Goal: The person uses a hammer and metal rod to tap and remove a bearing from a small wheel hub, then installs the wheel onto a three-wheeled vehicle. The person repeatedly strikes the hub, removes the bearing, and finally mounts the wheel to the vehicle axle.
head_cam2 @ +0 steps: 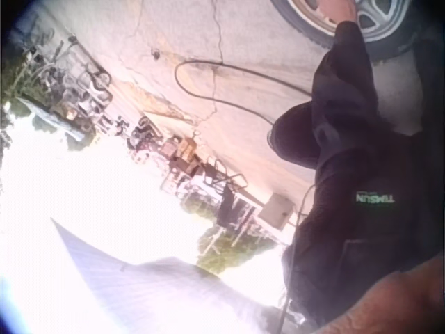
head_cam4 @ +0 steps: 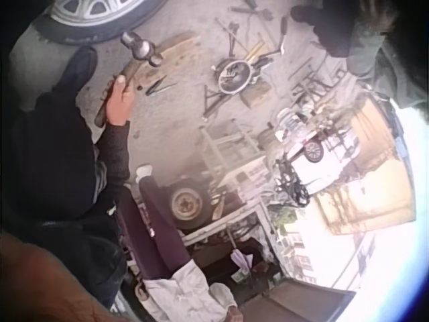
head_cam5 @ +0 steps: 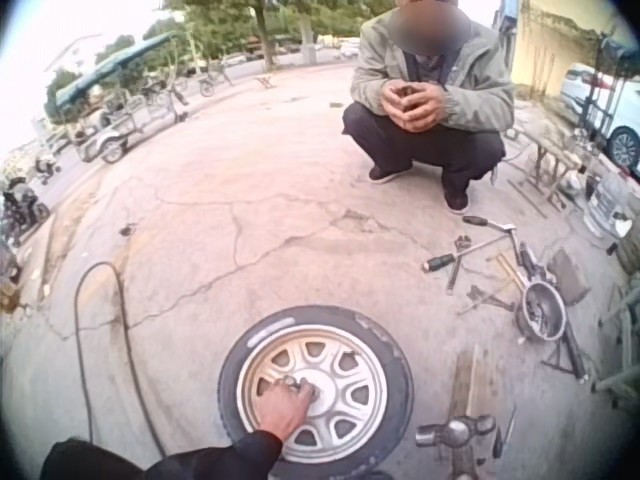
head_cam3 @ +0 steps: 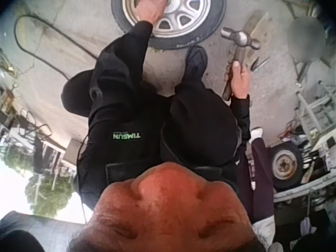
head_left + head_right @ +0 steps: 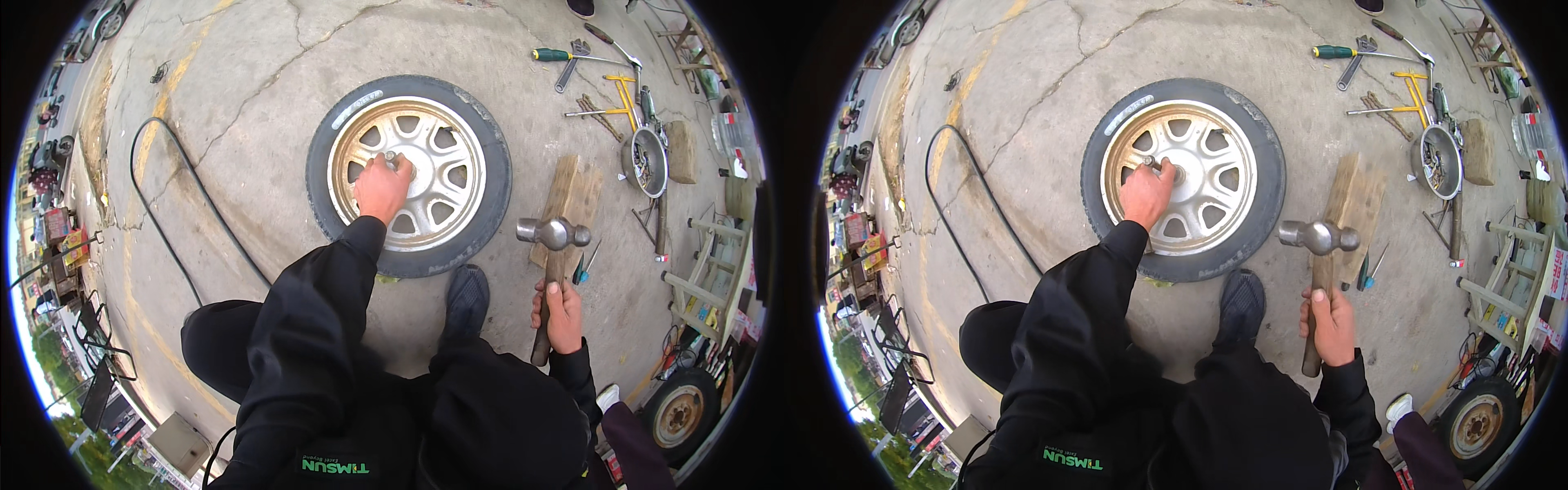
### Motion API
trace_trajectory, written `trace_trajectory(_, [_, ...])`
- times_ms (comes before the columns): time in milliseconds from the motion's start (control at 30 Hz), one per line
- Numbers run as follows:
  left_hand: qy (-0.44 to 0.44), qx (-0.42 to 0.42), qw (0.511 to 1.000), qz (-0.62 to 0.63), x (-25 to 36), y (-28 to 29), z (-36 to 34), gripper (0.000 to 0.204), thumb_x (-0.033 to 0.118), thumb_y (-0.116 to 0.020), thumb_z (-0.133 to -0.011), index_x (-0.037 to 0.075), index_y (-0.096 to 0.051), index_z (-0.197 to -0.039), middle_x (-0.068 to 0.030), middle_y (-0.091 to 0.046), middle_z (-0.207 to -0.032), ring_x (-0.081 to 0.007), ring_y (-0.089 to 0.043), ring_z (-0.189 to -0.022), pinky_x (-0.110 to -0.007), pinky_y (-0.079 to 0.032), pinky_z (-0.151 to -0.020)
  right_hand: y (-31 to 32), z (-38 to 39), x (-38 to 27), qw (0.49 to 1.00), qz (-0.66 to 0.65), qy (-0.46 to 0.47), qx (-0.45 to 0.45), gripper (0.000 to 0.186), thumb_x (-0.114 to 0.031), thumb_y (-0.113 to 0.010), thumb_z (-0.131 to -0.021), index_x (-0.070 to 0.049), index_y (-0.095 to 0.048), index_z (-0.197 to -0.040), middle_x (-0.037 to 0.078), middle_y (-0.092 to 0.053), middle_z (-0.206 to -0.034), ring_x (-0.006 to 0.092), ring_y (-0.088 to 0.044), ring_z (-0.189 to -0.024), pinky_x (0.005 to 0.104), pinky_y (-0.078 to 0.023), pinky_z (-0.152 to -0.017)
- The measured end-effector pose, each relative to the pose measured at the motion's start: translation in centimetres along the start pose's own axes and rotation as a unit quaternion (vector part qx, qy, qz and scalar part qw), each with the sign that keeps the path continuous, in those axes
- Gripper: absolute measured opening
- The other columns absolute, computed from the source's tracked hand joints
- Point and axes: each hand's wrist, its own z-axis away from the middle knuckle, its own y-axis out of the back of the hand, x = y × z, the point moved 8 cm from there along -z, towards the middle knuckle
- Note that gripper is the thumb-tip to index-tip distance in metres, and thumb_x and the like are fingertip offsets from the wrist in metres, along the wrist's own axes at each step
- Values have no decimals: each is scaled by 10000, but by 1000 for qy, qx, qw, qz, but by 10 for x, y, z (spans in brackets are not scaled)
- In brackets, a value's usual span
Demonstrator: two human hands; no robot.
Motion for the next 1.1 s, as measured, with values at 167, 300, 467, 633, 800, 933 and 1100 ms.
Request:
trace_trajectory(167, [-61, -5, 998, 27, 6, 1, 2, 505, 440, -530, -964, -19, -740, -965, -280, -704, -958, -470, -693, -882, -536, -540, -846, -113, -85, -72, 987, -11, -9, -162, 427, -413, -537, -1075, 10, -579, -1033, 30, -550, -720, 98, -519, -535, 259, -438, -487])
trace_trajectory(300, [-96, 31, 994, 36, 4, -3, 3, 503, 428, -552, -965, -10, -749, -812, -261, -699, -898, -461, -694, -784, -534, -552, -775, -154, -94, -84, 985, -27, 7, -168, 441, -424, -533, -1075, 7, -575, -991, 27, -545, -695, 101, -516, -500, 260, -426, -460])
trace_trajectory(467, [-117, 17, 993, 24, -4, -15, -4, 455, 399, -580, -955, 15, -764, -796, -245, -702, -894, -441, -699, -744, -526, -559, -730, -183, -84, -73, 977, 18, -39, -211, 471, -438, -533, -1072, 24, -572, -989, 29, -528, -659, 115, -510, -469, 276, -416, -455])
trace_trajectory(633, [-139, 53, 989, -26, -5, -17, -2, 487, 391, -540, -973, 1, -746, -767, -315, -708, -951, -462, -697, -720, -535, -569, -723, -147, -89, -115, 990, -30, 85, -111, 446, -423, -531, -1080, 13, -567, -988, 17, -531, -673, 82, -498, -483, 246, -405, -452])
trace_trajectory(800, [-125, 60, 990, 5, -5, -13, -1, 430, 391, -493, -995, 48, -709, -854, -241, -708, -806, -466, -679, -728, -559, -546, -702, -172, -85, -114, 982, 131, 73, -115, 434, -383, -564, -1065, 17, -558, -897, 29, -539, -619, 107, -526, -464, 283, -428, -455])
trace_trajectory(933, [-145, 58, 988, 20, -3, -8, 2, 307, 346, -539, -966, 77, -688, -969, -220, -710, -848, -453, -684, -728, -548, -550, -683, -193, -83, -106, 968, 171, 45, -177, 403, -375, -545, -1077, -11, -564, -906, 9, -530, -654, 90, -505, -484, 263, -406, -456])
trace_trajectory(1100, [-183, 74, 980, -4, -1, -11, 2, 288, 313, -504, -993, 87, -675, -941, -209, -689, -845, -435, -687, -702, -548, -543, -664, -186, -83, -125, 957, 197, 164, -135, 466, -375, -573, -1057, 32, -560, -830, 75, -581, -586, 148, -579, -470, 332, -462, -490])
